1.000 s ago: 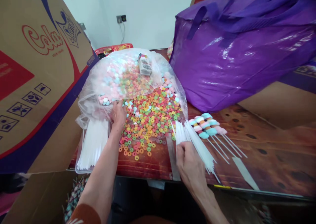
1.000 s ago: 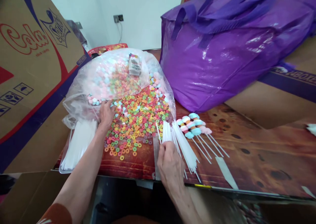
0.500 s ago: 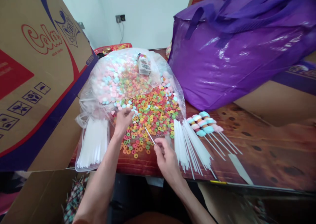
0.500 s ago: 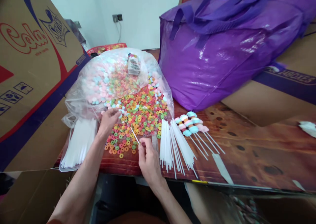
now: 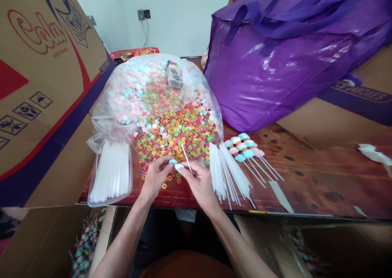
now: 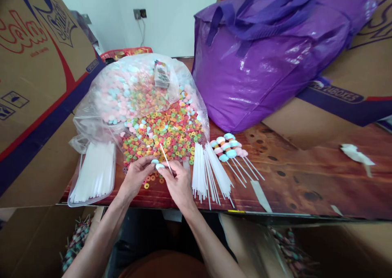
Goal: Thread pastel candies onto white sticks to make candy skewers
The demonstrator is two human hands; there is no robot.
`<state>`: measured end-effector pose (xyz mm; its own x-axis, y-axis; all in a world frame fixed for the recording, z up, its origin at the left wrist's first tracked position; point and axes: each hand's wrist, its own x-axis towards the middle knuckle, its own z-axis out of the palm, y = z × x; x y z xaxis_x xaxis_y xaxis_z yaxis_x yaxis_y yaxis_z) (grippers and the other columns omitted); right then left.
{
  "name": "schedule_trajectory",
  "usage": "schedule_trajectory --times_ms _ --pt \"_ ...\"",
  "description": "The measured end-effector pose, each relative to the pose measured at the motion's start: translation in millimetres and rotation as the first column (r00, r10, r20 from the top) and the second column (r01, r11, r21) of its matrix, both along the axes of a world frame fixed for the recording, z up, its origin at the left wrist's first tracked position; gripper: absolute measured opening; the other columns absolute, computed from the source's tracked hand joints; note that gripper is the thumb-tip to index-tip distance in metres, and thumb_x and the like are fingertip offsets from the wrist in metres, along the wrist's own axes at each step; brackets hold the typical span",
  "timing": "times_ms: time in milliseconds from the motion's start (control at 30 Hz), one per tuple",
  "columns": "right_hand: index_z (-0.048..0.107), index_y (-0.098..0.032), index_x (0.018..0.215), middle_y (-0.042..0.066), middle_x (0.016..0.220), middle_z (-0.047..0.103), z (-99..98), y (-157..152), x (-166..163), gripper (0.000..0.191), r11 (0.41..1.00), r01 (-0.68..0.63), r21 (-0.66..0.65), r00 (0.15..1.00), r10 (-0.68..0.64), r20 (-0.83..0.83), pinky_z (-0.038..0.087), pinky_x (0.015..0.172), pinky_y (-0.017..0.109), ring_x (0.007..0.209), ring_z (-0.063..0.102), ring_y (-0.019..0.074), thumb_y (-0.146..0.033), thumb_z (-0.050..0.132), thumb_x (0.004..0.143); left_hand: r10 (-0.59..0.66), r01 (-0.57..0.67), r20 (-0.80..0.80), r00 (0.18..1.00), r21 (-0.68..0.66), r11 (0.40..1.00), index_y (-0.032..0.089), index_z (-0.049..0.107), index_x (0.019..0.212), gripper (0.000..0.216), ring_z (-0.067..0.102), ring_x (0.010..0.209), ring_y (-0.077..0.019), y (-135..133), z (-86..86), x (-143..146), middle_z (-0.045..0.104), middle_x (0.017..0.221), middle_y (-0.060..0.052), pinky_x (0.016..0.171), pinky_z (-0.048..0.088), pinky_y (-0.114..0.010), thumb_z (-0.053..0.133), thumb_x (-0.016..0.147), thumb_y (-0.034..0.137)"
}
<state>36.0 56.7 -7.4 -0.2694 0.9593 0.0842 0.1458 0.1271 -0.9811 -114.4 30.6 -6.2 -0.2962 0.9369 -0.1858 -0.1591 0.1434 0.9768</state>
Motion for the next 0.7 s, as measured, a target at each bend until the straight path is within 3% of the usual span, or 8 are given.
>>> schedule_trajectory --times_ms 133,267,500,700 --pt "0.074 -0.021 0.091 0.002 0.083 0.073 -1.3 -2 -4 0.024 0.994 0.034 -0.103 0.999 -0.037 -0.026 0.05 0.064 0.027 0.069 0.062 0.0162 -0.043 0.072 0.083 0.028 -0.027 -0.035 0.999 0.036 0.999 0.018 0.075 0.094 0.028 0.069 0.092 -0.0199 -4 -3.3 5 0.076 0.098 -0.005 0.086 0.056 -0.033 0.077 0.073 0.037" --pt "0.068 -0.021 0.083 0.001 0.081 0.07 -2.2 -1 -5 0.026 0.992 0.099 -0.084 0.994 -0.103 -0.041 0.047 0.061 0.027 0.068 0.059 0.0158 -0.044 0.076 0.078 0.016 -0.014 0.044 0.999 -0.053 0.999 0.018 0.076 0.103 0.041 0.071 0.095 -0.0213 -13 -0.1 9 0.076 0.105 -0.007 0.089 0.058 -0.037 0.077 0.074 0.047" --pt "0.059 -0.02 0.073 -0.004 0.069 0.058 -0.1 0 -3 0.026 0.995 0.073 -0.073 0.997 -0.072 0.004 0.041 0.058 0.026 0.059 0.048 0.0124 -0.041 0.074 0.08 -0.043 0.057 0.125 0.991 -0.109 0.992 0.021 0.074 0.114 0.059 0.069 0.106 -0.0237 -22 0.2 8 0.076 0.11 -0.006 0.093 0.058 -0.037 0.081 0.068 0.056" --pt "0.061 -0.02 0.078 0.0 0.077 0.063 4.1 1 5 0.023 0.994 -0.021 -0.106 0.998 0.027 0.056 0.045 0.057 0.025 0.063 0.055 0.0137 -0.041 0.07 0.08 -0.158 0.165 0.103 0.982 -0.062 0.984 0.022 0.075 0.113 0.048 0.07 0.103 -0.0235 -23 -5.9 0 0.077 0.11 -0.006 0.092 0.056 -0.036 0.081 0.073 0.047"
